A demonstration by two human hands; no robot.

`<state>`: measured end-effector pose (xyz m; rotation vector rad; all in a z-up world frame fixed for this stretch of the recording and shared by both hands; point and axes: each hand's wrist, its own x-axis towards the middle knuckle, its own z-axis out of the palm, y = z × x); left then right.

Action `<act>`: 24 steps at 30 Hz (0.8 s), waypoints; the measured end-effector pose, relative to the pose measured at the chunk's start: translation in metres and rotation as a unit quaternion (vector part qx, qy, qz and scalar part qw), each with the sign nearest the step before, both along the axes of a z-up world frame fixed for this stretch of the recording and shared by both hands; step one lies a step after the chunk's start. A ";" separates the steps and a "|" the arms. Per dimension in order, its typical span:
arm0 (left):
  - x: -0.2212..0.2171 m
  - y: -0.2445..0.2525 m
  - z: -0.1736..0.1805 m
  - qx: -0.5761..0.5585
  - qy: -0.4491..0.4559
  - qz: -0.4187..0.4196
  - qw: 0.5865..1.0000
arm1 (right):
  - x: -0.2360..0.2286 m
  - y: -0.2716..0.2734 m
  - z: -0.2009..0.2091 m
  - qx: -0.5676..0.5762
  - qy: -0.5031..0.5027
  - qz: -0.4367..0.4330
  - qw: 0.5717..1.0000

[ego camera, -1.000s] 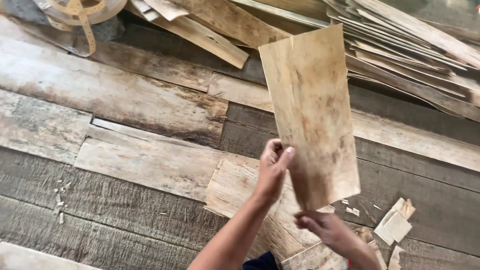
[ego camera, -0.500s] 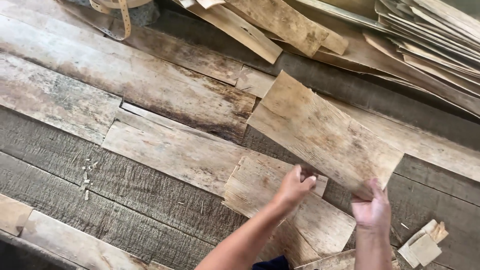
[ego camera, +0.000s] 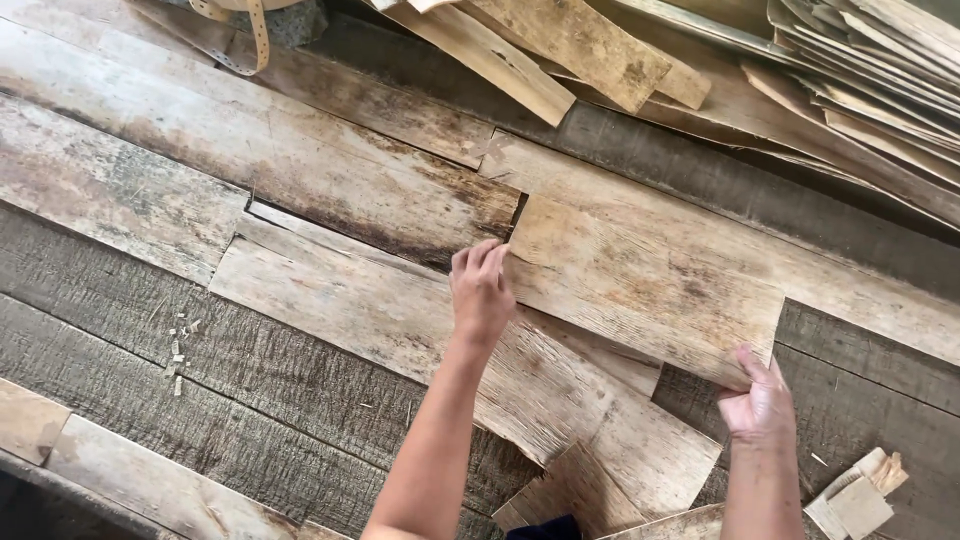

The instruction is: The person arranges rectangular wood planks on a wooden workbench, using a red utility knife to trim edges and fit pieces together. The person repeatedly picks up planks, aligns them, and cuts small sections to create a continuous surface.

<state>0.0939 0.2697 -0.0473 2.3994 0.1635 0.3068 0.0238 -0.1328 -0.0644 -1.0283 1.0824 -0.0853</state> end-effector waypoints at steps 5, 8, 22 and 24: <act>0.020 0.017 -0.001 0.053 0.080 -0.058 0.994 | 0.006 0.066 0.091 -0.081 0.073 0.059 0.992; 0.026 0.022 0.005 0.063 0.142 -0.088 0.984 | 0.004 0.076 0.105 -0.188 0.097 0.119 0.970; 0.018 0.017 0.074 -0.414 0.162 -0.030 0.895 | -0.026 0.006 0.093 -0.210 -0.226 0.105 0.945; 0.017 0.016 0.078 -0.509 0.178 -0.014 0.842 | -0.025 0.003 0.103 -0.338 -0.384 0.226 0.829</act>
